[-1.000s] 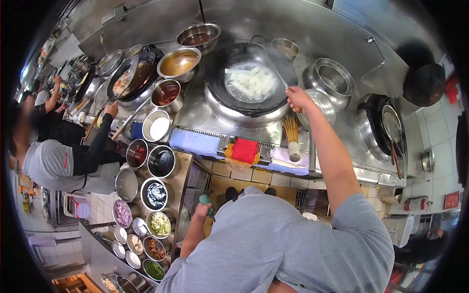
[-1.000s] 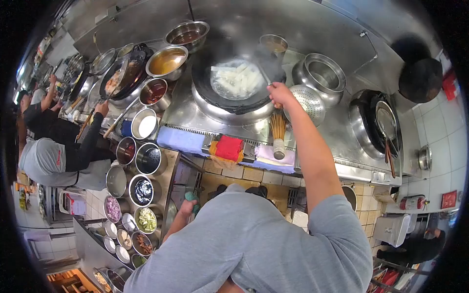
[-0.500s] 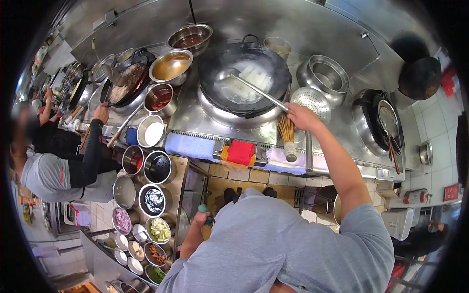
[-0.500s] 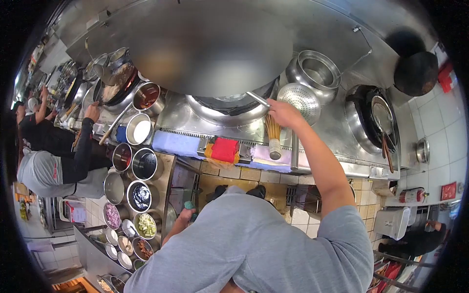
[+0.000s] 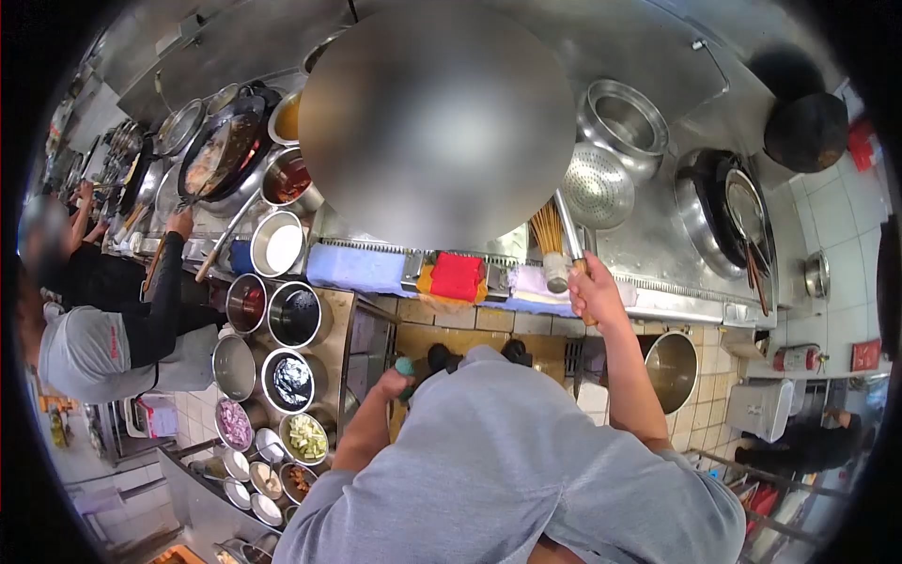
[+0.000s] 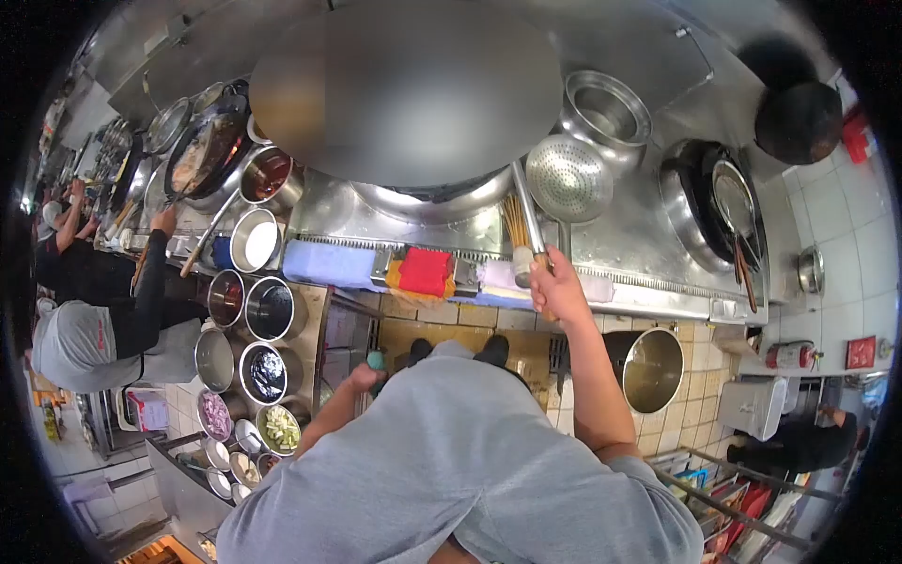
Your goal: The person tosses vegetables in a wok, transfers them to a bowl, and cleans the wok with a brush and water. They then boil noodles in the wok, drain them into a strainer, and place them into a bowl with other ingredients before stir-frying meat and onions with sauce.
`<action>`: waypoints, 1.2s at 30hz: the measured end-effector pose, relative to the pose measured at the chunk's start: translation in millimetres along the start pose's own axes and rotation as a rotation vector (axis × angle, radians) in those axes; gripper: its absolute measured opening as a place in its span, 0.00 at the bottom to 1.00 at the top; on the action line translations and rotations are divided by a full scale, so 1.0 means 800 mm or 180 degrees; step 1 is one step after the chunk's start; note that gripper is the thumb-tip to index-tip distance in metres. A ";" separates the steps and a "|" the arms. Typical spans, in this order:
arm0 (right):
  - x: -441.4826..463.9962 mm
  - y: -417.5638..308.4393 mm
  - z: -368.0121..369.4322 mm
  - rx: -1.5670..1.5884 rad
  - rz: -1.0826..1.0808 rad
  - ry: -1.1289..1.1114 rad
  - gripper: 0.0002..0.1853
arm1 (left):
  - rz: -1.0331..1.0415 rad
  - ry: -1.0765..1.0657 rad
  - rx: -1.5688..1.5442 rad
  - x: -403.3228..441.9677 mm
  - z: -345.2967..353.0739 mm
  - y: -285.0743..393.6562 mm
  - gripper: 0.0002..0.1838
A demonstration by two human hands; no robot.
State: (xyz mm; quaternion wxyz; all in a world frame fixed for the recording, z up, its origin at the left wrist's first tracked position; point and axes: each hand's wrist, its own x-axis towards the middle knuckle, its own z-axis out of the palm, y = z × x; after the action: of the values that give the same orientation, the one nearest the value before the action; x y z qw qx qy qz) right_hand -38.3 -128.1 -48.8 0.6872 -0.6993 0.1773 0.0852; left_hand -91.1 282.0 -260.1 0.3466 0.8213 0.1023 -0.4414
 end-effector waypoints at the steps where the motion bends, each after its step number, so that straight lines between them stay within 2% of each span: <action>1: -0.009 0.000 0.001 0.1425 0.0198 -0.0382 0.21 | 0.0015 -0.0136 -0.0063 0.001 -0.004 0.007 0.17; 3: -0.015 0.008 0.005 0.1684 0.0363 -0.0417 0.22 | 0.0234 -0.0052 0.0505 0.011 -0.012 0.020 0.17; 5: -0.011 0.021 0.005 0.0536 0.0026 0.0041 0.17 | 0.0266 -0.0130 0.0356 0.049 -0.005 -0.009 0.18; 6: -0.017 0.017 0.006 0.0844 0.0106 -0.0037 0.22 | 0.0308 -0.0129 0.0154 0.065 -0.007 -0.016 0.18; 7: -0.021 0.019 0.008 0.0859 0.0088 -0.0032 0.22 | 0.0317 -0.0118 0.0171 0.061 -0.013 -0.009 0.18; 9: -0.027 0.020 0.009 0.0300 0.0085 0.0224 0.27 | 0.0421 0.0023 0.0442 0.038 -0.024 0.028 0.20; 11: -0.033 0.016 0.005 0.0327 0.0080 0.0172 0.30 | 0.0459 0.0064 0.0564 0.037 -0.027 0.039 0.21; 13: -0.040 0.013 0.005 0.0448 0.0025 0.0180 0.20 | 0.0469 0.0078 0.0714 0.052 -0.022 0.015 0.21; 14: -0.041 0.018 0.004 0.0517 0.0060 0.0185 0.18 | 0.0185 -0.0295 0.0413 0.085 -0.010 -0.016 0.22; 15: -0.042 0.027 0.002 0.0534 0.0055 0.0185 0.18 | -0.0094 -0.0662 0.0115 0.103 -0.006 -0.034 0.23; 19: -0.043 0.069 0.010 0.1102 0.0179 -0.0127 0.15 | -0.0059 -0.0688 0.0620 0.057 -0.011 -0.004 0.24; 21: -0.041 0.083 0.023 0.1335 0.0249 -0.0168 0.14 | -0.0667 -0.0735 0.0433 0.046 -0.004 -0.002 0.21; 22: -0.037 0.097 0.026 0.1463 0.0237 -0.0276 0.14 | 0.0592 -0.1083 0.1263 0.098 0.011 -0.073 0.23; 26: -0.026 0.110 0.052 0.1478 0.0374 -0.0359 0.16 | 0.0855 -0.1267 0.1383 0.080 0.011 -0.065 0.26; 28: -0.024 0.114 0.066 0.1485 0.0454 -0.0217 0.16 | -0.0265 -0.1010 0.0774 0.031 0.001 -0.009 0.25; 31: -0.018 0.119 0.066 0.1425 0.0537 -0.0108 0.16 | -0.0231 -0.0869 0.0775 0.057 0.012 -0.028 0.26; 33: -0.010 0.115 0.056 0.0777 0.0495 -0.0283 0.17 | -0.0243 -0.0695 0.0652 0.057 0.012 -0.025 0.27; 36: 0.000 0.100 0.036 0.0478 0.0426 -0.0430 0.20 | -0.0208 -0.0514 0.0524 0.050 0.016 -0.011 0.29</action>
State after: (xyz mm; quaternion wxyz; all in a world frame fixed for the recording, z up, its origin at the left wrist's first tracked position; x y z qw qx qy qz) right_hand -63.5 -98.7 -124.8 0.7409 -0.6251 0.1827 0.1644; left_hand -80.0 274.7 -300.6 0.2706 0.8050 0.0643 -0.5240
